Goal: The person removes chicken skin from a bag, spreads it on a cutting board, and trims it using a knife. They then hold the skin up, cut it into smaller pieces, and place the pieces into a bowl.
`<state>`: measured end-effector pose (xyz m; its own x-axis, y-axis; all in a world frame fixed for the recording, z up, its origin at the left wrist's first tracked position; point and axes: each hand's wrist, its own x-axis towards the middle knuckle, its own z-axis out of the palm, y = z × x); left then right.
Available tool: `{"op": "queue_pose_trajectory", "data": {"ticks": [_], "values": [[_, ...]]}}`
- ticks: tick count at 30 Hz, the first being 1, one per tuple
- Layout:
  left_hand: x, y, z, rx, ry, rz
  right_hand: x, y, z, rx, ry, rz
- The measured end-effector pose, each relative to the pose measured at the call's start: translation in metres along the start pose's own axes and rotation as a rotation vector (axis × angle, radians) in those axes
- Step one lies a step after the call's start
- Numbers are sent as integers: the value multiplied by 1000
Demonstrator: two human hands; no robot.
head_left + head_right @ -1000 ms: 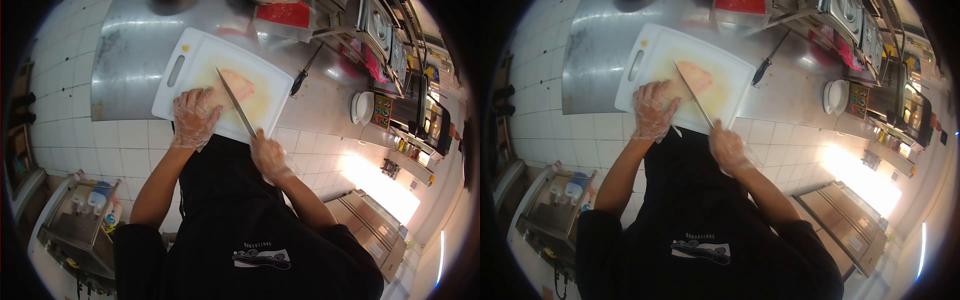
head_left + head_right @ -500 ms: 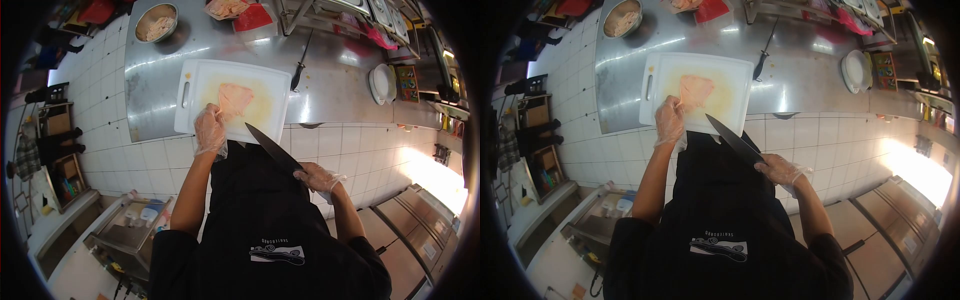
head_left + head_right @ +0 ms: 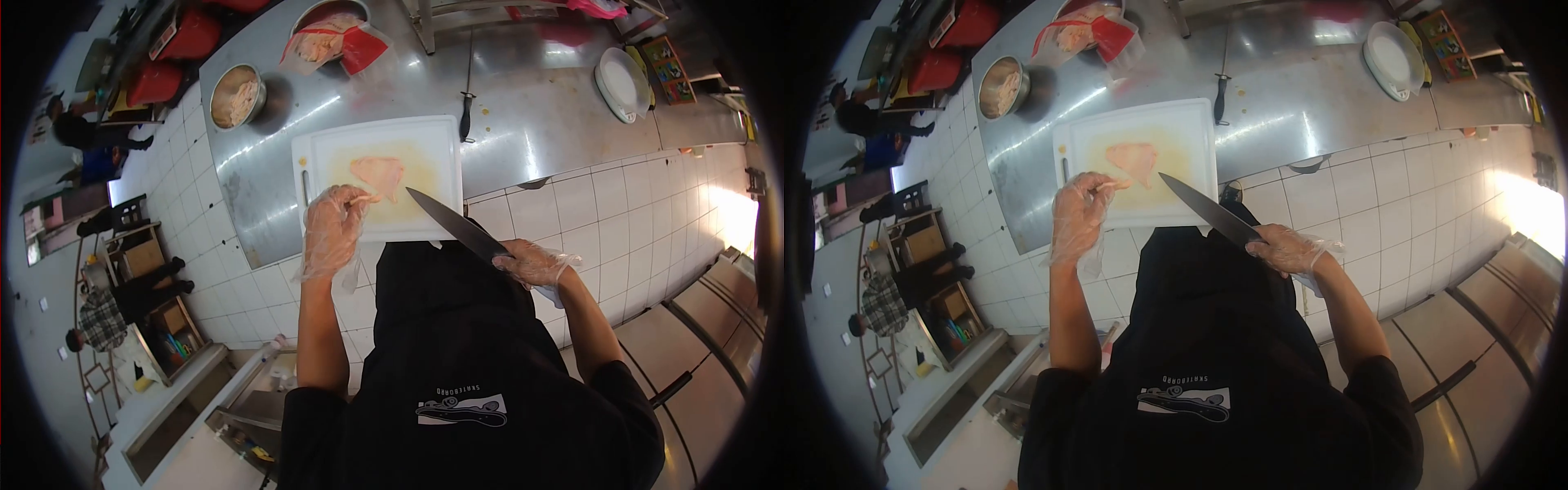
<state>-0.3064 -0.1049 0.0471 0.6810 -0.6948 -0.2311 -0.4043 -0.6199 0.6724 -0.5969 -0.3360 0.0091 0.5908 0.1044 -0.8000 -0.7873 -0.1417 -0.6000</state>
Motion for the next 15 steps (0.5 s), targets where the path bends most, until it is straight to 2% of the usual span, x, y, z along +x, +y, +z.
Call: {"op": "queue_pose_trajectory", "data": {"ticks": [1, 4, 7, 10, 13, 15], "values": [[11, 4, 1, 50, -28, -34, 0, 3, -1, 4, 17, 0], [39, -40, 37, 412, 154, 127, -5, 8, 0, 38, 54, 6], [53, -55, 59, 346, 251, 217, -5, 15, -1, 68, 102, 7], [58, -56, 64, 392, 139, 81, -10, 15, -1, 94, 140, 21], [60, -48, 68, 470, 94, 39, -12, 9, 0, 107, 148, 37], [63, -47, 67, 453, 122, 184, -12, 4, -2, 101, 154, 45]]}}
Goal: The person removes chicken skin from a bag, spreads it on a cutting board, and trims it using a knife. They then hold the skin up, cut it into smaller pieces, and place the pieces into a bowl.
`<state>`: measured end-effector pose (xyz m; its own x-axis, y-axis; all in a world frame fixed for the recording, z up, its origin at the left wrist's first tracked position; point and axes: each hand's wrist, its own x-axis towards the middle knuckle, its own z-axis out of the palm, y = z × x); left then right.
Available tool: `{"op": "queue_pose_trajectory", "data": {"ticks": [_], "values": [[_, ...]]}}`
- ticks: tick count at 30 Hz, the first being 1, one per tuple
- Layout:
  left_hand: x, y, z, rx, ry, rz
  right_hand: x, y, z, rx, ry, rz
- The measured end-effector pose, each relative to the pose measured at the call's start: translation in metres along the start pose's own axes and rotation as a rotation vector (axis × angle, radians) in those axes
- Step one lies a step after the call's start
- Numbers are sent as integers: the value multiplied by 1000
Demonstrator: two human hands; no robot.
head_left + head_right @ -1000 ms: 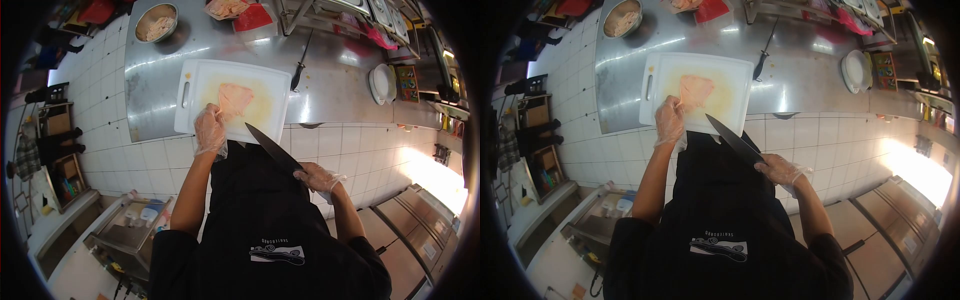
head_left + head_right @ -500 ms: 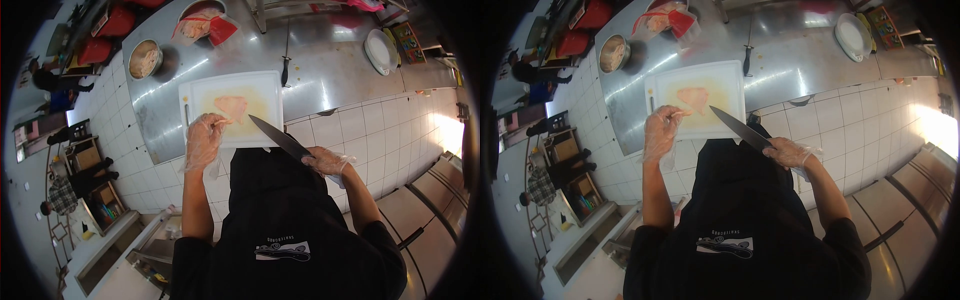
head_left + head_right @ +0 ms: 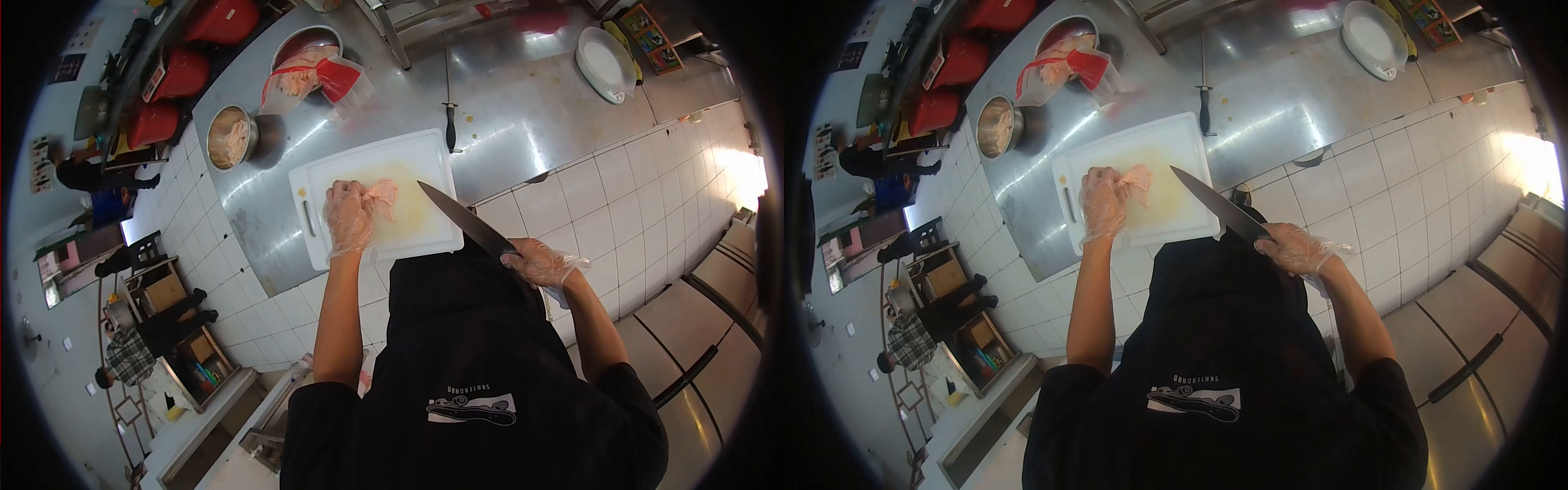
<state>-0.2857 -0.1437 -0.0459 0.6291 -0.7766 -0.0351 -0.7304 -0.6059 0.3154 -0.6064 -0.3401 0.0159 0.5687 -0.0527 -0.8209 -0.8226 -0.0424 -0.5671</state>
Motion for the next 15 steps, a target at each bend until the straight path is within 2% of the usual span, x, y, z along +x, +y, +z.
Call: {"op": "queue_pose_trajectory", "data": {"ticks": [1, 4, 7, 10, 13, 15], "values": [[-1, -1, -2, -11, 29, 62, 1, -3, -1, -6, -2, 3], [1, 1, -18, -195, -224, -127, 6, -11, -4, -12, 11, -12], [1, -7, -24, -631, -354, -274, 11, -23, -6, -29, 38, -24], [5, -23, -42, -1100, -414, -239, 21, -36, -8, -46, 46, -44], [11, -23, -106, -988, -380, -275, 24, -51, -4, -90, 60, -90], [19, -39, -145, -997, -186, -223, 29, -66, -1, -114, 71, -93]]}}
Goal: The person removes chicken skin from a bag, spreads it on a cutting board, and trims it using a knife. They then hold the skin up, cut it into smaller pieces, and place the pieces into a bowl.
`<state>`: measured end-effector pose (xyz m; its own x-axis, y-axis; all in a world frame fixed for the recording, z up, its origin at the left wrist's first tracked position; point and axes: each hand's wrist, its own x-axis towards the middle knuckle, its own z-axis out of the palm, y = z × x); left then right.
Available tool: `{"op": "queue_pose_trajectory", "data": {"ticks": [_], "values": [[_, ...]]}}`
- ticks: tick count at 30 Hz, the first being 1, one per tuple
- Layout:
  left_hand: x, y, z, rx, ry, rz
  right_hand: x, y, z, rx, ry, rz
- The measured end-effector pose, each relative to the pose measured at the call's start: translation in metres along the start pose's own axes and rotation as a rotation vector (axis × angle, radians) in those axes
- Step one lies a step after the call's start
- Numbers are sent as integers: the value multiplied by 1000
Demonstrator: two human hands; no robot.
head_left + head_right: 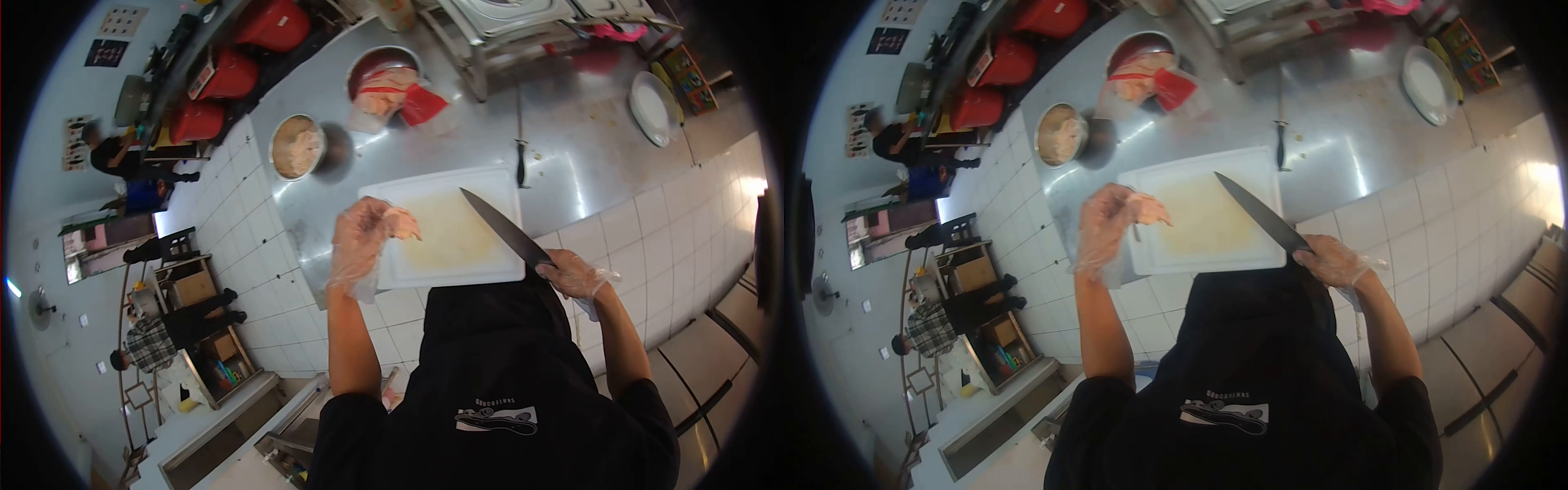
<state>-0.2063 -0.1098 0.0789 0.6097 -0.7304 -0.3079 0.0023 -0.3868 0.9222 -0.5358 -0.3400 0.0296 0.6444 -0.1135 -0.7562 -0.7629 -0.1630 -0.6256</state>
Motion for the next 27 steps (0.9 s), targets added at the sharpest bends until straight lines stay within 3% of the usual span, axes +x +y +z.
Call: {"op": "queue_pose_trajectory", "data": {"ticks": [3, 5, 8, 11, 12, 15, 17, 18, 20, 27], "values": [[8, 30, -69, 16, 193, 116, 11, -11, 11, 24, 4, 59], [28, 44, -112, 216, 294, 220, 16, -26, 18, 44, 5, 89], [54, 39, -160, 1000, 417, 99, 15, -50, 29, 72, 49, 111], [91, 4, -202, 777, 482, 60, 18, -69, 44, 93, 116, 156], [108, -15, -214, 833, 392, 92, 19, -71, 48, 97, 137, 182], [155, -69, -232, 993, 183, 172, 31, -37, 80, -320, 446, -168], [178, -91, -219, 1100, 121, 202, 32, -52, 91, -452, 488, -57], [188, -94, -209, 1114, 106, 127, 31, -59, 97, -516, 504, 0], [204, -97, -195, 1145, 81, -23, 34, -66, 103, -573, 498, -21], [219, -91, -205, 1059, -27, -133, 64, -53, 100, -698, 632, -190]]}}
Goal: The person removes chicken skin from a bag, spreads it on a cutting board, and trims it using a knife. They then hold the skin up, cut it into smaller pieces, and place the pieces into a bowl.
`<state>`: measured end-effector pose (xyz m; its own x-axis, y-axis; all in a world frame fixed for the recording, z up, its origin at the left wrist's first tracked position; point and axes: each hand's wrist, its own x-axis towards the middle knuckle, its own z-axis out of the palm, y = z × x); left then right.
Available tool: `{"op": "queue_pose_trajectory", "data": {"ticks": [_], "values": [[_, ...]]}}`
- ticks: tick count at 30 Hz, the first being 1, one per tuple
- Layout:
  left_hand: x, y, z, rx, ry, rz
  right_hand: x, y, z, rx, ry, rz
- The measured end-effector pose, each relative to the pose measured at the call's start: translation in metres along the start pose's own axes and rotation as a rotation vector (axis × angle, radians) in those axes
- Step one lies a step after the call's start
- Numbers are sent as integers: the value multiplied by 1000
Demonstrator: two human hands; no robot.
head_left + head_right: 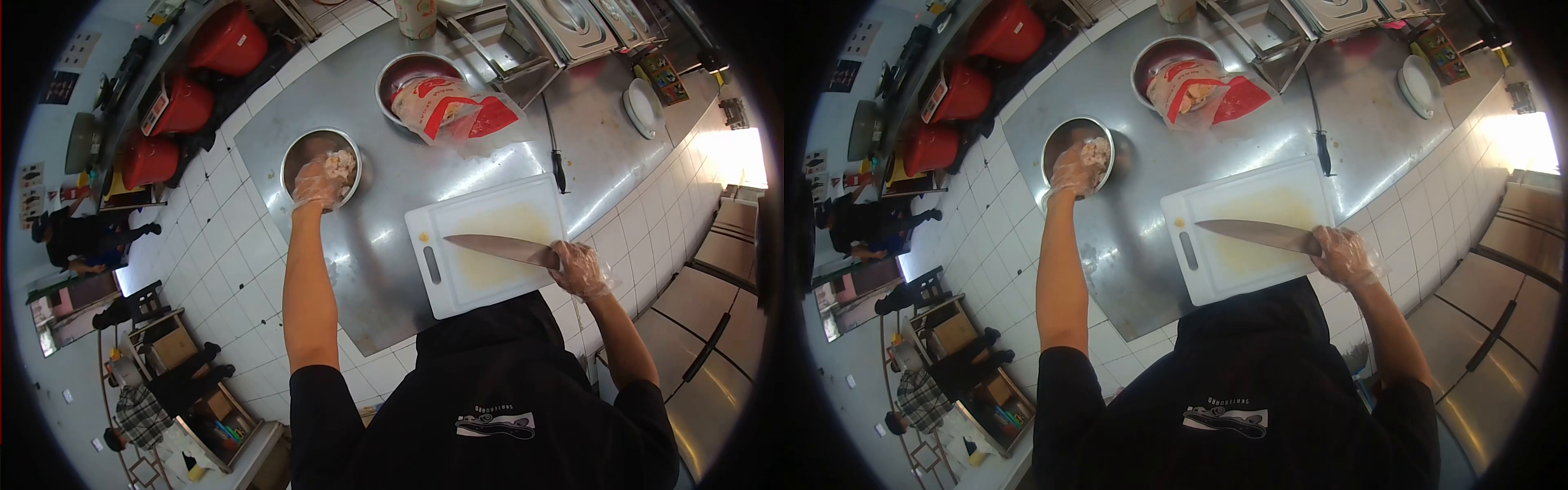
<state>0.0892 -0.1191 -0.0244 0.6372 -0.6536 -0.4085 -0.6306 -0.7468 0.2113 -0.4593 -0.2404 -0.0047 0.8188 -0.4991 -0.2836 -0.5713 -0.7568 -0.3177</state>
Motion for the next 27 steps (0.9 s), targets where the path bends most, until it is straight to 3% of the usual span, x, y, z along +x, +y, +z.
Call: {"op": "queue_pose_trajectory", "data": {"ticks": [1, 5, 8, 11, 17, 27], "values": [[-3, 2, -7, -16, -51, -21, 7, 3, -1, 27, 19, -18], [-6, -11, -10, -169, 141, 51, 29, 22, 7, -12, 109, -129], [-27, -3, -35, -188, 253, 124, 38, 37, 9, 5, 37, -157], [-49, 9, -68, -452, 201, 66, 49, 46, 5, -10, 14, -194], [-52, 16, -101, -190, 237, -53, 58, 62, -2, 2, 21, -283], [-70, 38, -109, -104, 285, -180, 78, 70, -2, -15, 87, -430]]}}
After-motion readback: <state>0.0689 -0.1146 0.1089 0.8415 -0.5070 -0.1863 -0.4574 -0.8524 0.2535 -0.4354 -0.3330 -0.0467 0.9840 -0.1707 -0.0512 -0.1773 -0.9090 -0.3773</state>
